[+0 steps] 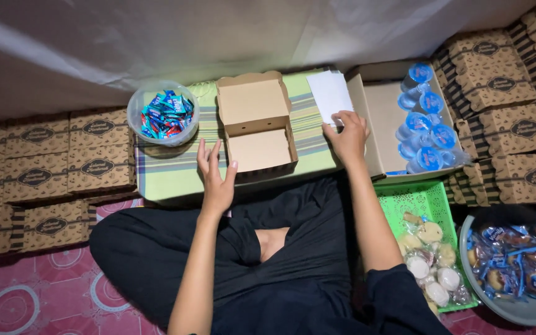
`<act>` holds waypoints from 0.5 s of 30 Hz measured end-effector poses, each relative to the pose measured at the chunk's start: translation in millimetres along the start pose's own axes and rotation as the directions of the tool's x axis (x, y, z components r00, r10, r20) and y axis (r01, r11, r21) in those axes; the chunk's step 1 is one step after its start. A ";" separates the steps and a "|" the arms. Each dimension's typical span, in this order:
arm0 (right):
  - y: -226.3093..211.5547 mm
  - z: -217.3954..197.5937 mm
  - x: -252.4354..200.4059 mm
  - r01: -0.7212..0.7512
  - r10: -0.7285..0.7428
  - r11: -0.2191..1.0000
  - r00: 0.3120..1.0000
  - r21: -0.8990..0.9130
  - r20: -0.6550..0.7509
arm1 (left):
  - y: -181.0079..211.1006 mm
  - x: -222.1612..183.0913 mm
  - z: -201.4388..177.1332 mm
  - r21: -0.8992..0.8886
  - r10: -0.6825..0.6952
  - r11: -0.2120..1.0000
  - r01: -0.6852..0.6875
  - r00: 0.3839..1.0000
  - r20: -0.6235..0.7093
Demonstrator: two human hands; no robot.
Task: Packing snack boxes with water cups, candies, and other food items.
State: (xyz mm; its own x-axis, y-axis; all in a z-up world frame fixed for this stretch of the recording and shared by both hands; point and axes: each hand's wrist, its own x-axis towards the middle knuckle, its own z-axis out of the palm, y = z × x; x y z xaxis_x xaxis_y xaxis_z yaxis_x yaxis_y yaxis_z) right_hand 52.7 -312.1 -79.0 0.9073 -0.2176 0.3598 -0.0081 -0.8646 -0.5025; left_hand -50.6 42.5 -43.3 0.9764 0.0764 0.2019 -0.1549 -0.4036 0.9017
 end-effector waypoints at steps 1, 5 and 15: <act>-1.2 0.6 -1.7 -0.002 0.002 1.000 1.000 0.001 0.002 | -1.1 -1.3 -0.5 0.002 -0.002 1.000 0.002 1.000 0.002; -0.7 4.9 -4.1 -0.010 0.009 1.000 0.997 -0.007 -0.079 | -10.0 -2.1 -1.9 -0.047 0.020 0.999 -0.021 1.000 -0.022; -13.4 -3.3 -9.3 -0.015 0.013 1.000 0.995 -0.018 -0.094 | -23.0 -2.5 -1.9 -0.123 0.021 0.992 -0.029 0.998 -0.066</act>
State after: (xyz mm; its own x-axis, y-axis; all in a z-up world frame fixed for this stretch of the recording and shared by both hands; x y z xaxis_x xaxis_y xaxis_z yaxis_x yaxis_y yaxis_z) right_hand 42.9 -300.0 -72.9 0.8636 -0.2703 0.4257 -0.0287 -0.8691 -0.4938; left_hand -49.8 53.4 -63.7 0.9609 0.1276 0.2458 -0.2009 -0.2902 0.9356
